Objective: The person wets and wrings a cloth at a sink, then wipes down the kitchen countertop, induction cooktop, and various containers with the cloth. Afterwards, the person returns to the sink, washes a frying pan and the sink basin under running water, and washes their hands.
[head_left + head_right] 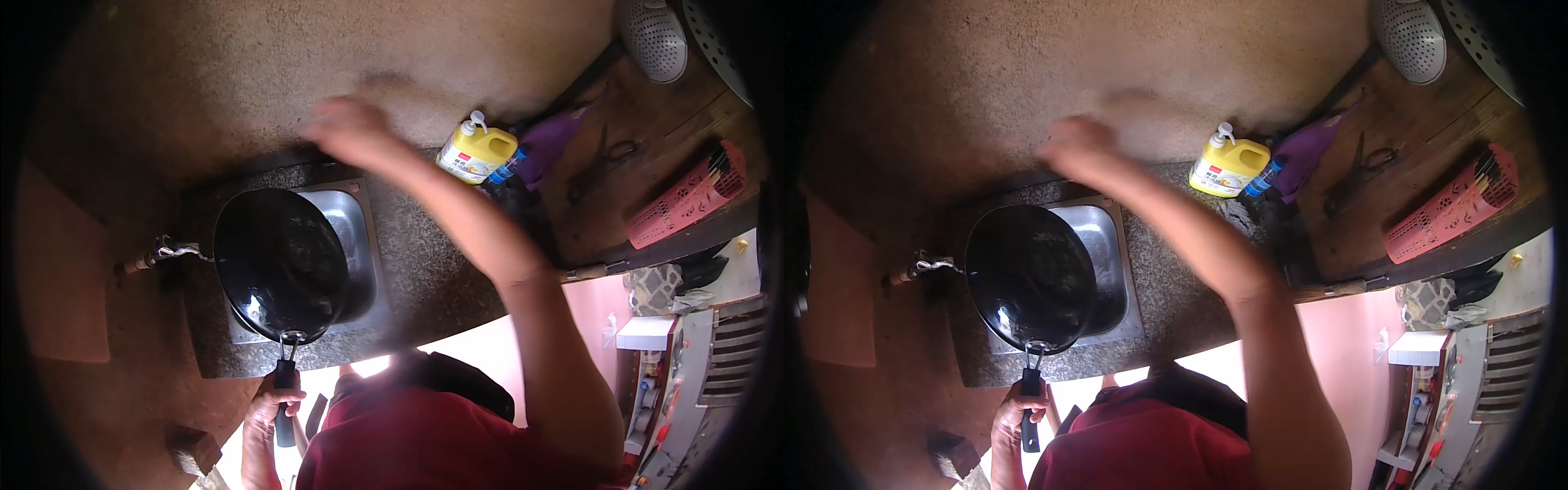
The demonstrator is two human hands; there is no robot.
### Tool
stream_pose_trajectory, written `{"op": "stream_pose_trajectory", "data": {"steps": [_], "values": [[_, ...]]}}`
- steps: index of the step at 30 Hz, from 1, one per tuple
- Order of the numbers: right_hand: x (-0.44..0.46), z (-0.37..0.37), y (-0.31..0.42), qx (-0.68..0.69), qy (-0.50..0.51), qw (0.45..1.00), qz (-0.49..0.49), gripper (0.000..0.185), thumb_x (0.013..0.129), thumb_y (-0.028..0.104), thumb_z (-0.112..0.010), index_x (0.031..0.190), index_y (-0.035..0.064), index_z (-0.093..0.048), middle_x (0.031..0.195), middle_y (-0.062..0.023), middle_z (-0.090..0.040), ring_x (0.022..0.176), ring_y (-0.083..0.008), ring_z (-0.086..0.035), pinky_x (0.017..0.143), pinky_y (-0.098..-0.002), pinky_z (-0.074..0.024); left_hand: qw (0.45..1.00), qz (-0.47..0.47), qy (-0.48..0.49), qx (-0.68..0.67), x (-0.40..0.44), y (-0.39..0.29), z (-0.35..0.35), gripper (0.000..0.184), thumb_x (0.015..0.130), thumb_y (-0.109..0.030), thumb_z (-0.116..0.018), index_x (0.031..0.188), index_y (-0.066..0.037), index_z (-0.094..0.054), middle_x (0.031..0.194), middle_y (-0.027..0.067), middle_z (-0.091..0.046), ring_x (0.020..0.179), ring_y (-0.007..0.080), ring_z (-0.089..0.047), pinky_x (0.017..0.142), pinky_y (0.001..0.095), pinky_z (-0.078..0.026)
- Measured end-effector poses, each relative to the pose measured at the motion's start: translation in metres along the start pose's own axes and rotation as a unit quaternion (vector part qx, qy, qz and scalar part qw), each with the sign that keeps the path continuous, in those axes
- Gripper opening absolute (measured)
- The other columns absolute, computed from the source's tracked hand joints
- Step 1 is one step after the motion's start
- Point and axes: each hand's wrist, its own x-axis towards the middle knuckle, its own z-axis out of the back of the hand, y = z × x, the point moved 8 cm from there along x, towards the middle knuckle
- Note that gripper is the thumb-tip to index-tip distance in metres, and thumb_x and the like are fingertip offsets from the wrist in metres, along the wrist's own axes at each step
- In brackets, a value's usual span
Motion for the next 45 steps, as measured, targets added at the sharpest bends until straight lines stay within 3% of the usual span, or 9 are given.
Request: {"op": "stream_pose_trajectory", "data": {"steps": [3, 8, 13, 25, 30, 37, 41, 43, 45], "values": [[-0.02, 0.084, -0.191, -0.132, -0.271, 0.95, -0.086, 0.047, 0.085, 0.04, -0.06, 0.12, 0.0085, -0.057, 0.124, -0.0181, -0.055, 0.122, -0.0309, -0.046, 0.103, -0.0386, -0.0356, 0.992, -0.035, -0.097, 0.07, -0.005, -0.005, -0.004, 0.027, 0.058, 0.002, -0.068, 0.079, -0.004, -0.051, 0.056, 0.0024, -0.045, 0.038, 0.012, -0.042, 0.036, 0.0246, -0.034], [-0.05, 0.1, -0.345, 0.093, -0.115, 0.921, -0.36, 0.059, 0.083, 0.057, -0.057, 0.104, 0.0024, -0.062, 0.089, -0.0149, -0.068, 0.08, -0.0281, -0.065, 0.077, -0.0373, -0.0511, 0.813, -0.224, -0.259, 0.471, -0.006, -0.026, -0.013, 0.027, 0.062, -0.01, -0.065, 0.086, -0.006, -0.053, 0.066, 0.01, -0.057, 0.055, 0.0281, -0.058, 0.056, 0.0396, -0.049], [-0.053, 0.06, -0.352, 0.473, 0.005, 0.813, -0.339, 0.047, 0.088, 0.049, -0.058, 0.093, 0.0023, -0.061, 0.081, -0.0072, -0.063, 0.063, -0.0134, -0.057, 0.057, -0.0295, -0.049, 0.69, -0.211, -0.343, 0.601, 0.006, -0.031, -0.045, 0.023, 0.066, -0.008, -0.06, 0.088, -0.013, -0.055, 0.073, 0.0144, -0.065, 0.072, 0.039, -0.063, 0.065, 0.0493, -0.049], [-0.05, 0.059, -0.347, 0.616, -0.026, 0.735, -0.282, 0.031, 0.085, 0.035, -0.067, 0.079, 0.0066, -0.056, 0.065, 0.0013, -0.049, 0.049, -0.0047, -0.039, 0.043, -0.0168, -0.0334, 0.665, -0.192, -0.206, 0.692, 0.094, 0.005, -0.127, 0.03, 0.071, -0.011, -0.062, 0.099, -0.014, -0.054, 0.077, 0.0154, -0.066, 0.077, 0.0364, -0.064, 0.069, 0.0472, -0.049], [-0.06, 0.057, -0.355, 0.527, -0.034, 0.793, -0.304, 0.049, 0.079, 0.055, -0.066, 0.084, 0.0063, -0.06, 0.074, -0.0033, -0.06, 0.06, -0.0089, -0.052, 0.061, -0.025, -0.0478, 0.662, -0.182, -0.177, 0.705, 0.109, 0.006, -0.144, 0.038, 0.065, -0.014, -0.068, 0.101, -0.014, -0.055, 0.081, 0.0156, -0.067, 0.078, 0.0352, -0.065, 0.068, 0.0462, -0.05], [-0.086, 0.044, -0.274, 0.631, 0.065, 0.73, -0.253, 0.079, 0.086, 0.067, -0.042, 0.11, -0.0065, -0.056, 0.104, -0.0214, -0.063, 0.095, -0.029, -0.063, 0.087, -0.0397, -0.0505, 0.668, -0.155, -0.146, 0.713, 0.124, 0.012, -0.148, 0.033, 0.074, -0.018, -0.066, 0.101, -0.006, -0.051, 0.081, 0.0165, -0.066, 0.077, 0.036, -0.065, 0.068, 0.0469, -0.05], [-0.105, -0.008, -0.17, 0.674, 0.21, 0.68, -0.199, 0.075, 0.091, 0.062, -0.034, 0.12, -0.0051, -0.052, 0.116, -0.0228, -0.059, 0.109, -0.0311, -0.058, 0.095, -0.0412, -0.0457, 0.749, -0.324, -0.101, 0.57, 0.121, -0.01, -0.149, 0.064, 0.078, -0.049, -0.068, 0.119, -0.007, -0.044, 0.115, 0.0201, -0.057, 0.103, 0.0353, -0.059, 0.082, 0.0418, -0.049], [-0.124, -0.074, -0.114, 0.677, 0.322, 0.645, -0.149, 0.072, 0.092, 0.06, -0.032, 0.124, -0.0026, -0.051, 0.126, -0.023, -0.053, 0.118, -0.0307, -0.052, 0.101, -0.0431, -0.0399, 0.92, -0.298, -0.069, 0.244, 0.172, -0.015, -0.099, 0.079, 0.083, -0.063, -0.054, 0.138, -0.011, -0.031, 0.138, 0.015, -0.041, 0.124, 0.0311, -0.044, 0.098, 0.0422, -0.038], [-0.157, -0.146, -0.062, 0.623, 0.361, 0.686, -0.106, 0.071, 0.092, 0.062, -0.033, 0.135, 0.0061, -0.041, 0.144, -0.0165, -0.035, 0.137, -0.0288, -0.027, 0.113, -0.0452, -0.0192, 0.946, -0.275, -0.022, -0.171, 0.161, -0.072, -0.093, 0.087, 0.083, -0.072, -0.04, 0.146, -0.014, -0.02, 0.149, 0.0099, -0.024, 0.137, 0.0261, -0.025, 0.108, 0.0453, -0.021]]}}
